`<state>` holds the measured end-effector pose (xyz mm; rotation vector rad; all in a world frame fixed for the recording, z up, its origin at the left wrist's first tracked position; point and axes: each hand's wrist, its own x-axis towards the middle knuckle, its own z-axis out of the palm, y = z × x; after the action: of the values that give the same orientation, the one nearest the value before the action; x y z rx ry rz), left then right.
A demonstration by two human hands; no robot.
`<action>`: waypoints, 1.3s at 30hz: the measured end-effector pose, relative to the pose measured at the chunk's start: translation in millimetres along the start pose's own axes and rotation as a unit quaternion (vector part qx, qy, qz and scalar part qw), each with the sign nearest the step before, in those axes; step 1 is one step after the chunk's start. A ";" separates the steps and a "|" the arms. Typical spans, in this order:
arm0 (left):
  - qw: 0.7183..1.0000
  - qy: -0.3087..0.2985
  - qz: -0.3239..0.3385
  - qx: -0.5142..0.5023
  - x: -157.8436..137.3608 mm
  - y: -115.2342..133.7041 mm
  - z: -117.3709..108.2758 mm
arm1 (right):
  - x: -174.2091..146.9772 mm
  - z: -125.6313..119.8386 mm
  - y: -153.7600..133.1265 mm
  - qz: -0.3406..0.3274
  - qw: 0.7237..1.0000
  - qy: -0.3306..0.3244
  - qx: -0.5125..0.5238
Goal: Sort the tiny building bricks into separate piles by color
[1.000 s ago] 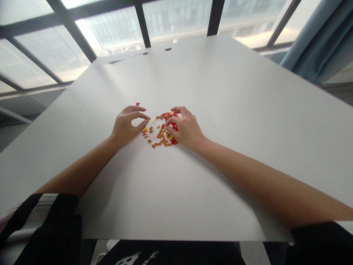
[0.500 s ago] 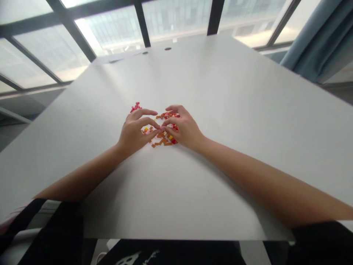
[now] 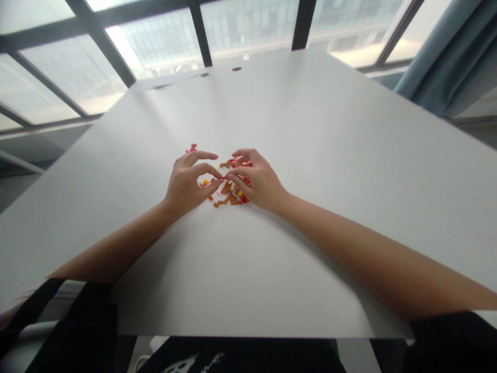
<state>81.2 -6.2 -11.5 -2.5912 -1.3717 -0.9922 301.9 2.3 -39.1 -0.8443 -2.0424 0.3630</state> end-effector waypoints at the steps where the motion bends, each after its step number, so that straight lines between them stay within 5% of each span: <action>1: 1.000 0.002 -0.004 0.006 0.7 -2.2 -0.1 | -0.1 0.1 -0.2 0.009 1.000 -0.003 -0.014; 11: 0.977 0.032 -0.193 0.086 8.1 -50.3 -6.1 | -4.1 3.5 -0.2 0.100 0.985 -0.021 -0.138; 17: 0.956 0.033 -0.268 0.116 8.3 -64.0 -8.8 | -4.5 5.4 -3.2 0.076 0.984 -0.027 -0.158; 29: 0.966 0.124 -0.200 0.103 0.7 -104.9 11.6 | -4.3 4.6 0.3 0.076 0.989 -0.009 -0.128; 39: 0.973 0.090 -0.204 0.065 3.1 -89.2 6.6 | -3.6 4.5 3.4 0.110 0.988 -0.019 -0.106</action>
<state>18.4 52.3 -36.9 -2.1082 -1.8872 -1.1046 301.1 2.6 -45.8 -1.2072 -2.0524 0.2880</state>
